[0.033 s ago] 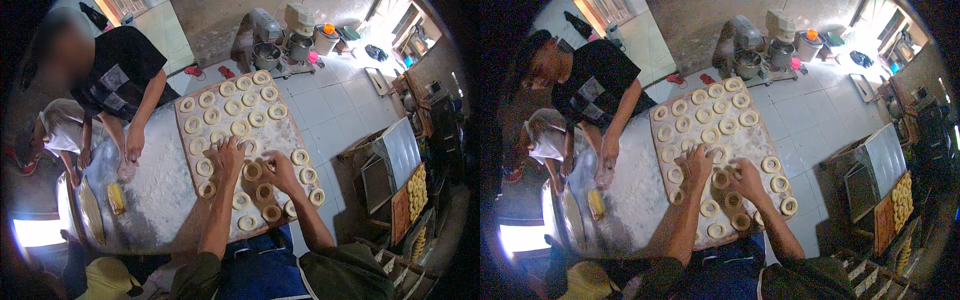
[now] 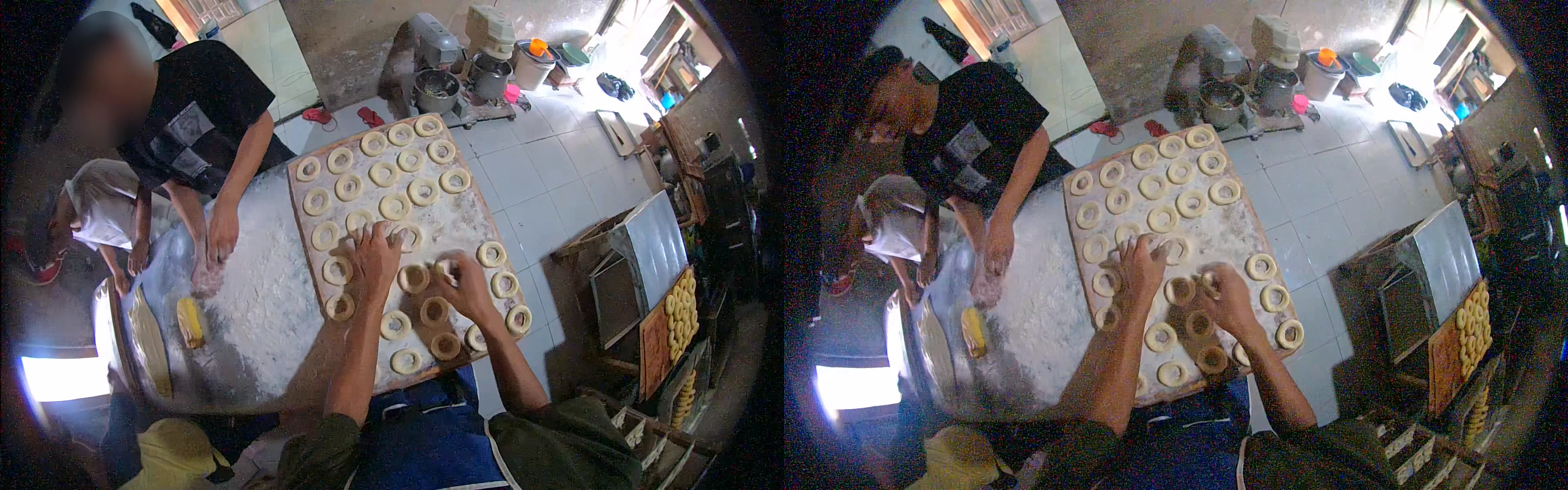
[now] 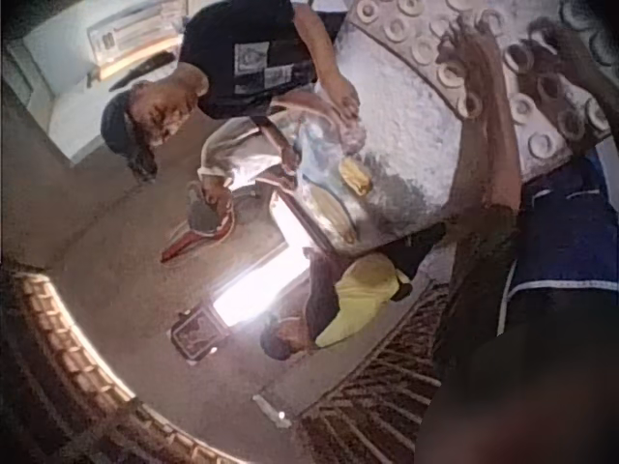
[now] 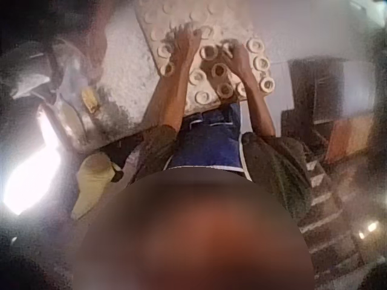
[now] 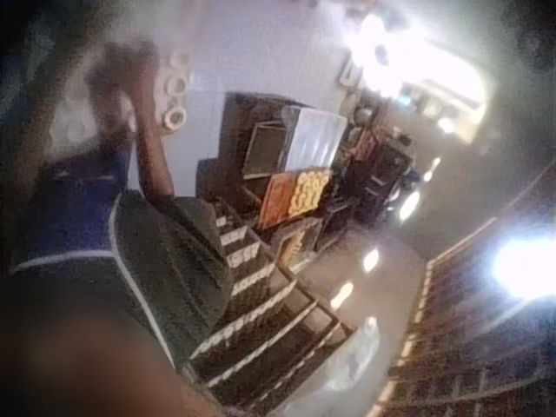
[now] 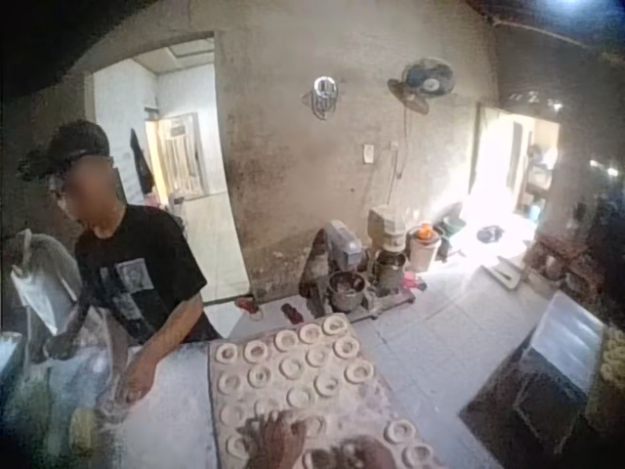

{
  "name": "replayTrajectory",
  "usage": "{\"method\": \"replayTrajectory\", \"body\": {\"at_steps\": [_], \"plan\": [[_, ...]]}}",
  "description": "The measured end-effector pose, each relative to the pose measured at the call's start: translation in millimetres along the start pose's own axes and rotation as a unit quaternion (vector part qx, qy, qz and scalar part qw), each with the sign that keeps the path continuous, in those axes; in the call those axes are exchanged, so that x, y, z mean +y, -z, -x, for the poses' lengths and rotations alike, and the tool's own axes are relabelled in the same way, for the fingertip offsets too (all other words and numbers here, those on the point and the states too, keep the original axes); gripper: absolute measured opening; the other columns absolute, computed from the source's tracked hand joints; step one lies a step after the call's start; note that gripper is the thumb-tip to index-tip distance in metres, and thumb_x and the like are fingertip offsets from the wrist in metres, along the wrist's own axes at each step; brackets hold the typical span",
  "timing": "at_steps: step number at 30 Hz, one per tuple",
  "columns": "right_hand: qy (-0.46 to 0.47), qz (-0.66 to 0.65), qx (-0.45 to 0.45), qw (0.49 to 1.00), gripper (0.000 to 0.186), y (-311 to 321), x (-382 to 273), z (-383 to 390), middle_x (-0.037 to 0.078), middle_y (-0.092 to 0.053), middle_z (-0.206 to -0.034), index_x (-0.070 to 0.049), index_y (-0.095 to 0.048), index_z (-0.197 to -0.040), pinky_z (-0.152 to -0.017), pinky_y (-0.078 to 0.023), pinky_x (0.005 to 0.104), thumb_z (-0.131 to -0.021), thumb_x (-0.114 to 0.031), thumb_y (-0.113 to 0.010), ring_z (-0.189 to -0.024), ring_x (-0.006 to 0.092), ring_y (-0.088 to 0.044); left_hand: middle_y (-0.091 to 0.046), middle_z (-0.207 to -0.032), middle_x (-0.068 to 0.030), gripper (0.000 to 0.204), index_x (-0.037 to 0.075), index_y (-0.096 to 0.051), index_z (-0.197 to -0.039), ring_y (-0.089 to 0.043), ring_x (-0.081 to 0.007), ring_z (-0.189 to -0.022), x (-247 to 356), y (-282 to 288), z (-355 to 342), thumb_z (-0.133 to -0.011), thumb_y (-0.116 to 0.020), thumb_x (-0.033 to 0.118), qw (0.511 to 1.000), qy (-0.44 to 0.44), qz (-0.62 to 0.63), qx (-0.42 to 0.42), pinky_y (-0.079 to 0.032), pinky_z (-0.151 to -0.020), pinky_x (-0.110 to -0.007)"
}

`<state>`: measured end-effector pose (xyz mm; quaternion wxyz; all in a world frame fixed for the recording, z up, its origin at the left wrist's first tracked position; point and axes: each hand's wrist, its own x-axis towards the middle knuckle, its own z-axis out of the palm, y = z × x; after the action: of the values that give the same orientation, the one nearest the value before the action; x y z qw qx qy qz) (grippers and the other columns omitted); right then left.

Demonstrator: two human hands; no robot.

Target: The person shapes small dough pieces into rings by hand and places them on a wooden board. They repeatedly pick up dough, form it into a circle, and arrange the finished rings on the board alongside others.

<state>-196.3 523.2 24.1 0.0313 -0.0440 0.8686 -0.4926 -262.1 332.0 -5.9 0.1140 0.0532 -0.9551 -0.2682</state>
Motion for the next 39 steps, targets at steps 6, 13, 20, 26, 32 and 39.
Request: {"method": "replayTrajectory", "body": {"at_steps": [6,13,20,26,32,39], "plan": [[-0.027,-0.143,0.066,0.987,0.050,37,40,107,0.007,-0.059,-0.108,-0.003,-0.053,-0.113,-0.078,-0.055,0.0279,-0.070,0.020,-0.062,-0.093,0.0145,-0.061,-0.063,-0.102,-0.0196,0.029,0.002,-0.062,-0.104,-0.056,-0.0402,-0.100,-23,80,110,-0.083,-0.066,0.021,0.997,-0.066,0.046,0.014,-0.041,-0.090,-0.049],[-0.064,0.032,0.225,0.972,0.042,-1,48,173,0.014,-0.057,-0.097,-0.002,-0.054,-0.103,-0.077,-0.047,0.0435,-0.073,-0.023,-0.075,-0.089,0.0277,-0.055,-0.065,-0.109,-0.0169,0.036,0.004,-0.062,-0.110,-0.061,-0.0345,-0.100,-91,122,228,-0.086,-0.065,0.031,0.998,0.007,0.002,-0.065,-0.049,-0.085,-0.043],[-0.123,-0.149,0.381,0.904,0.030,-82,27,361,0.018,-0.063,-0.079,-0.007,-0.054,-0.114,-0.070,-0.049,0.0455,-0.086,-0.017,-0.062,-0.077,0.0338,-0.064,-0.064,-0.095,-0.0177,0.029,0.002,-0.061,-0.100,-0.062,-0.0338,-0.085,-98,80,292,-0.088,-0.067,0.027,0.895,-0.257,0.246,-0.269,-0.051,-0.074,-0.042],[-0.499,-0.142,0.393,0.759,0.031,-191,115,559,0.016,-0.060,-0.089,-0.008,-0.054,-0.115,-0.071,-0.048,0.0413,-0.084,-0.007,-0.057,-0.082,0.0303,-0.062,-0.066,-0.096,-0.0159,0.021,0.000,-0.065,-0.101,-0.062,-0.0281,-0.085,-136,37,389,-0.092,-0.064,0.019,0.737,-0.342,0.167,-0.559,-0.052,-0.073,-0.039],[-0.602,-0.154,0.362,0.695,0.036,-263,159,685,0.016,-0.061,-0.096,-0.010,-0.054,-0.119,-0.079,-0.050,0.0418,-0.083,-0.004,-0.056,-0.089,0.0333,-0.062,-0.068,-0.102,-0.0176,0.033,0.003,-0.069,-0.106,-0.064,-0.0290,-0.087,-199,-56,457,-0.093,-0.063,0.033,0.844,-0.012,-0.094,-0.527,-0.051,-0.081,-0.043],[-0.690,-0.123,0.298,0.648,0.028,-301,207,764,0.017,-0.057,-0.107,-0.009,-0.053,-0.115,-0.088,-0.047,0.0481,-0.087,-0.008,-0.056,-0.104,0.0385,-0.056,-0.068,-0.101,-0.0173,0.033,0.002,-0.068,-0.104,-0.063,-0.0287,-0.087,-153,-191,540,-0.093,-0.063,0.033,0.814,-0.111,-0.086,-0.564,-0.050,-0.081,-0.043]]}}
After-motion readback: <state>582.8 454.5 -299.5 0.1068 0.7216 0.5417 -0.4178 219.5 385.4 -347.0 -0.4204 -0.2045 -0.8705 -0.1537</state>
